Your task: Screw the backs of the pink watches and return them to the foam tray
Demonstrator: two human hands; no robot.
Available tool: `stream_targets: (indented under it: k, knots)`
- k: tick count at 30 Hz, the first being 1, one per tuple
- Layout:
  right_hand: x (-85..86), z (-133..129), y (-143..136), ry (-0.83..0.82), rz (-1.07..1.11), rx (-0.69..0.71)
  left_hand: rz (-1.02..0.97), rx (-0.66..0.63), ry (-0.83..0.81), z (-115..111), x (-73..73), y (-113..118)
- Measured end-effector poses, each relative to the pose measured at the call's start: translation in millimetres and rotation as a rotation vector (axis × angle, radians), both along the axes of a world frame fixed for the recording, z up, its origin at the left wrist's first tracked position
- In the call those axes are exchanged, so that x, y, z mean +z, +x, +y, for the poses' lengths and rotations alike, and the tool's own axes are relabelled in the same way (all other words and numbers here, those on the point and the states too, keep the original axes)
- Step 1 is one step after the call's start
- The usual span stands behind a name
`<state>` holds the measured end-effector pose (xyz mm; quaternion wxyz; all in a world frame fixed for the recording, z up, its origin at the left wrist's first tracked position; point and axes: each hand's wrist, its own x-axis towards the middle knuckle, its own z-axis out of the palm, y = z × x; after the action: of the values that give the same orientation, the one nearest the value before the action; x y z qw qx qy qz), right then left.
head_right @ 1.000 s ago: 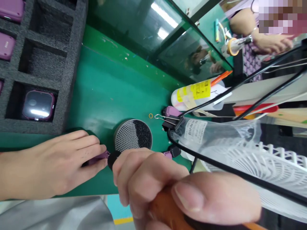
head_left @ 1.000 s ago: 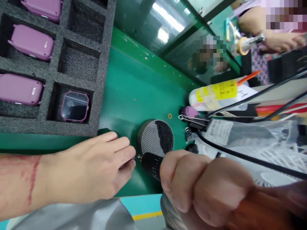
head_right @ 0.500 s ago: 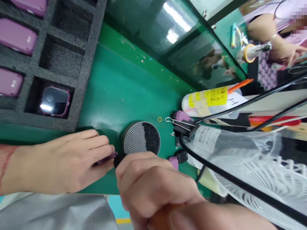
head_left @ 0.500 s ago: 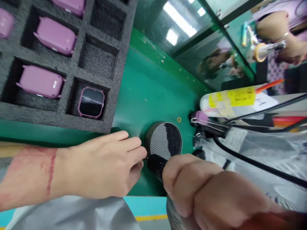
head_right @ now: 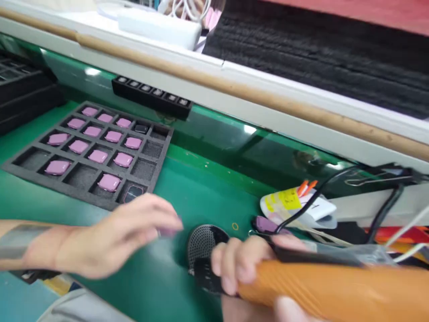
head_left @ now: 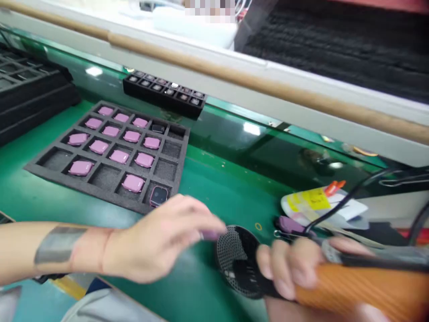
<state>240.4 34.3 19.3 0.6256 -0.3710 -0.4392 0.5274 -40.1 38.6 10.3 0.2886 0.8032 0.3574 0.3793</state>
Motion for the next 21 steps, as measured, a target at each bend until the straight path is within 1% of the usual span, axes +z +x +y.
stream_targets:
  k: [1,2,3,4,6,9,11,15,18,21]
  knots:
    - [-0.2,-1.1,-7.7,-0.028,0.012,0.047,-0.117,0.096,-0.121,6.8,2.5,-6.7]
    - [-1.4,-3.2,-16.0,-0.039,0.014,0.111,-0.18,0.187,-0.207,15.4,4.2,-14.3]
    - [-3.3,-6.0,-24.4,-0.042,0.001,0.176,-0.18,0.256,-0.241,25.5,5.1,-22.4]
    - [-5.7,-9.3,-32.1,-0.039,-0.016,0.219,-0.149,0.291,-0.233,36.5,5.7,-30.7]
    - [-10.1,-16.3,-43.4,-0.051,-0.083,0.236,-0.075,0.315,-0.207,59.0,6.4,-46.3]
    - [-12.6,-22.9,-47.9,-0.11,-0.251,0.155,0.047,0.332,-0.184,86.7,8.2,-62.4]
    - [-11.9,-22.4,-45.3,-0.116,-0.312,0.116,0.155,0.333,-0.162,98.7,10.1,-67.4]
    - [-10.5,-15.4,-41.3,-0.13,-0.311,0.101,0.434,0.314,-0.104,110.2,14.4,-71.9]
    - [-11.1,-13.0,-44.6,-0.14,-0.277,0.116,0.629,0.391,-0.013,116.6,18.0,-79.7]
    - [-12.5,-13.6,-48.2,-0.149,-0.193,0.174,0.771,0.488,0.043,136.1,22.4,-92.1]
